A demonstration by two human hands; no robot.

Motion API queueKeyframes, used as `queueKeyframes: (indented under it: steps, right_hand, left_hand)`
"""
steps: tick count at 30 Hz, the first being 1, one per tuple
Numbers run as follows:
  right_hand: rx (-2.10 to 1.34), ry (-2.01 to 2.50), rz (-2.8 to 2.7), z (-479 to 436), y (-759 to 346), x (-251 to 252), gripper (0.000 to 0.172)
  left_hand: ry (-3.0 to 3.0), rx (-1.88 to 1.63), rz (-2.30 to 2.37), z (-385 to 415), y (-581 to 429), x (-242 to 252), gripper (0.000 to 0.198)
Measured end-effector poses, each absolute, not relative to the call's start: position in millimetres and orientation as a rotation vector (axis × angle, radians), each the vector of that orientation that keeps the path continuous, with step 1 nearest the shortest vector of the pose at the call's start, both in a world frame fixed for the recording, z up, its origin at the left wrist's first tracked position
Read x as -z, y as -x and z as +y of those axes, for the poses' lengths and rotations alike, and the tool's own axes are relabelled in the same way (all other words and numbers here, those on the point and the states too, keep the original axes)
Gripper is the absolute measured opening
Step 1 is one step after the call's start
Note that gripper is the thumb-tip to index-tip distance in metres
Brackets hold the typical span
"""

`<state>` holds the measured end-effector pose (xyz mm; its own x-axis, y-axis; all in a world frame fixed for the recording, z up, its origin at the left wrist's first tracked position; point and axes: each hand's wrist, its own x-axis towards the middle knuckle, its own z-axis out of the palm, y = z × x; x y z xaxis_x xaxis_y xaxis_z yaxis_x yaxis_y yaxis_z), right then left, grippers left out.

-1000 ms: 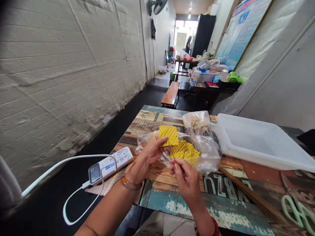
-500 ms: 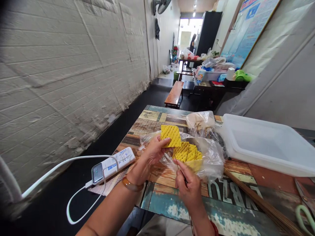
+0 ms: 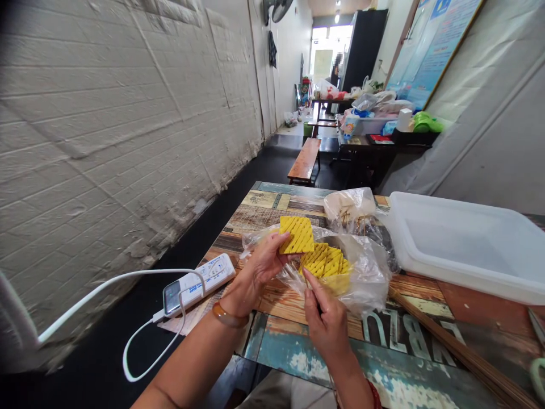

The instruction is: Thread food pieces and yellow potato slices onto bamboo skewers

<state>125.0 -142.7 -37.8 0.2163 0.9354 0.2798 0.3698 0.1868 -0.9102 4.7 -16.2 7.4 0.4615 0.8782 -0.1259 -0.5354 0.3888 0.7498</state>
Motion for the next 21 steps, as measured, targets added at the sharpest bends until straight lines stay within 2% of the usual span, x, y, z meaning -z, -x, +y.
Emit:
queueKeyframes:
  steps: [5,21]
  right_hand:
    - [-0.686,1.389,-1.331,-141.3,-125.1,35.9,0.04]
    - [-0.666,1.394,-1.316,-139.1,-124.4,36.8,0.039]
  left_hand:
    - [-0.733,-0.937,0.522,-15.9,-4.9,-4.9,0.036]
    - [-0.742,-0.931,0.512,-16.0,-7.0,0.0,0.036]
